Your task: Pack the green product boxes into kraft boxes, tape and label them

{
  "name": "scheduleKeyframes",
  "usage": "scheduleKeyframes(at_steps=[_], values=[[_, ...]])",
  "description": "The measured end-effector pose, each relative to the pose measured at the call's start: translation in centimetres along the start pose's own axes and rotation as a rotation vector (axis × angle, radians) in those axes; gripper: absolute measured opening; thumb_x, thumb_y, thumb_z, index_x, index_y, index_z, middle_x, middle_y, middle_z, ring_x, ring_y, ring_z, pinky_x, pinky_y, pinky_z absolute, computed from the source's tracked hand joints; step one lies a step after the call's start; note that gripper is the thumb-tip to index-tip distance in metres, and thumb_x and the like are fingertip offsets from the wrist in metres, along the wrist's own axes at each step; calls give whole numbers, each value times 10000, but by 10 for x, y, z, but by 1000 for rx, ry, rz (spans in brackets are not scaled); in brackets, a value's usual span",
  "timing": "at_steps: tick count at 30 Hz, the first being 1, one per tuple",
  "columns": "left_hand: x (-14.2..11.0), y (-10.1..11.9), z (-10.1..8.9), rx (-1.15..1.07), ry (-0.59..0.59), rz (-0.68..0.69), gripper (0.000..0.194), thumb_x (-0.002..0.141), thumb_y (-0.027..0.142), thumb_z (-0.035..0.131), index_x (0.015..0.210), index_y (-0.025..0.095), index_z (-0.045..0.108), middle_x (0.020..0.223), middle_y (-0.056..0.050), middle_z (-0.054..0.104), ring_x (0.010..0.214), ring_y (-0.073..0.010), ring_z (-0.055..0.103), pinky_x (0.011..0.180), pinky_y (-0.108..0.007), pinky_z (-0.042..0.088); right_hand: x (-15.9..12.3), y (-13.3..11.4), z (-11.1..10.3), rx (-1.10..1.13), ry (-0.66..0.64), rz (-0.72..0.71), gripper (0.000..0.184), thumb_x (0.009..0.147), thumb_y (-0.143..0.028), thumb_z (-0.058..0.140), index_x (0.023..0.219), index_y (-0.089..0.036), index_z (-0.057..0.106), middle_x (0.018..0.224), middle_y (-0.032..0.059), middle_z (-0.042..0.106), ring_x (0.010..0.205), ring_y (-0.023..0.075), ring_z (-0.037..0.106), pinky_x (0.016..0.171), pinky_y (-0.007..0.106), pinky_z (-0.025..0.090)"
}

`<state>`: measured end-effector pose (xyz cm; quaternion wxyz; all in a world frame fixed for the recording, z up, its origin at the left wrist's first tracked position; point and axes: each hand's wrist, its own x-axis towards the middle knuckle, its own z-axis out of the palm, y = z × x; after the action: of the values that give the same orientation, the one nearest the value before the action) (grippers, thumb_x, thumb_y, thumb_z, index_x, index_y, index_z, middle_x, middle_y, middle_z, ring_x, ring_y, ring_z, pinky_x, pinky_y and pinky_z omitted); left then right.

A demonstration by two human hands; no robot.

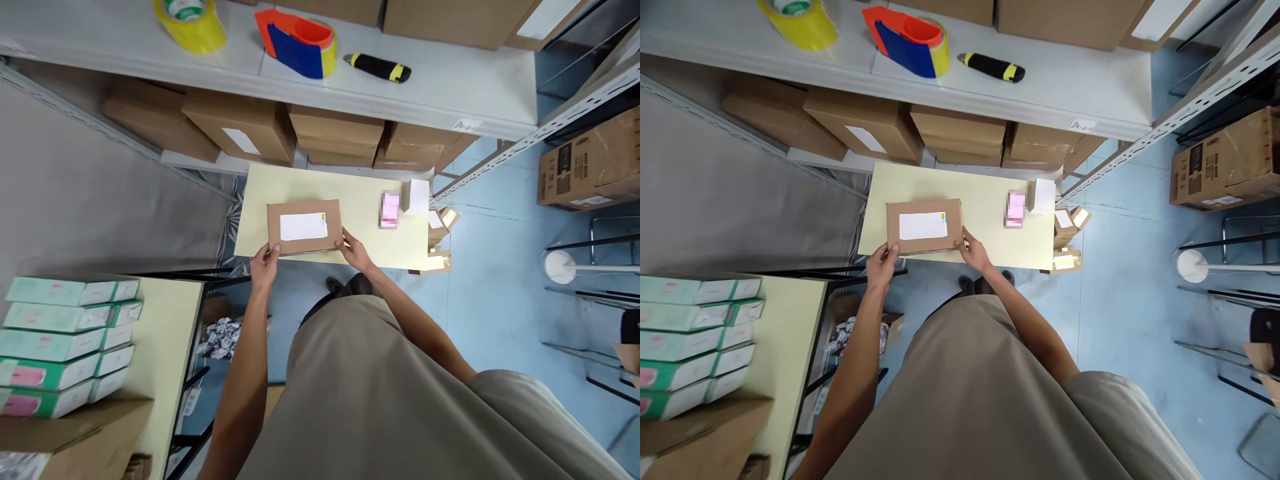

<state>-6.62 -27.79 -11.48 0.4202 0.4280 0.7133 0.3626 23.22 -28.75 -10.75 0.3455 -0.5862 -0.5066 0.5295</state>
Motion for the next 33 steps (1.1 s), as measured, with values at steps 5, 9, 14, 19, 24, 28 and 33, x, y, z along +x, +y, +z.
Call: scheduleKeyframes(at_steps=[5,9,14,19,24,28,33], values=[[-76,36,29,-74,-80,54,625,928,605,755,1375,169,725,1365,-144,760,1257,-328,731,1129,-485,585,-60,1,-65,168,145,-1,810,987,-668,636,1664,-237,519,1642,54,593,1435,332,617,1225,494,522],[-130,91,114,-116,-308,126,577,991,550,732,1459,217,678,1500,-139,675,1386,-311,661,1171,-445,569,-109,14,-162,151,440,39,715,987,-578,637,1626,-263,571,1601,51,636,1494,314,557,1288,523,434],[-197,144,239,-152,-693,152,567,1065,485,639,1597,309,558,1636,-119,541,1467,-289,596,1186,-432,572,-178,45,-297,-43,780,91,573,1010,-464,549,1535,-257,650,1554,80,659,1474,313,568,1250,578,440],[-258,150,352,-117,-942,87,672,1068,435,596,1703,344,394,1733,-116,433,1557,-323,497,1186,-505,577,-237,108,-399,-113,970,224,503,970,-412,544,1401,-217,717,1383,124,733,1291,308,671,1117,556,531],[-273,122,455,92,-1026,-7,626,996,341,672,1590,220,517,1564,-176,607,1444,-340,593,1133,-491,590,-257,183,-460,-85,942,440,496,883,-409,608,1296,-171,743,1267,140,768,1167,299,703,1039,515,561],[-253,93,516,395,-1002,-148,293,969,294,695,1235,173,705,1170,-156,775,1115,-303,741,976,-408,602,-240,240,-477,-46,814,578,505,842,-453,619,1235,-156,733,1271,158,761,1127,286,699,997,479,578],[-232,54,557,539,-984,-218,186,912,206,681,1089,154,706,1086,-146,761,1052,-291,731,944,-385,568,-213,305,-478,46,688,660,506,771,-444,676,1179,-147,707,1219,168,765,1099,279,700,987,492,587]])
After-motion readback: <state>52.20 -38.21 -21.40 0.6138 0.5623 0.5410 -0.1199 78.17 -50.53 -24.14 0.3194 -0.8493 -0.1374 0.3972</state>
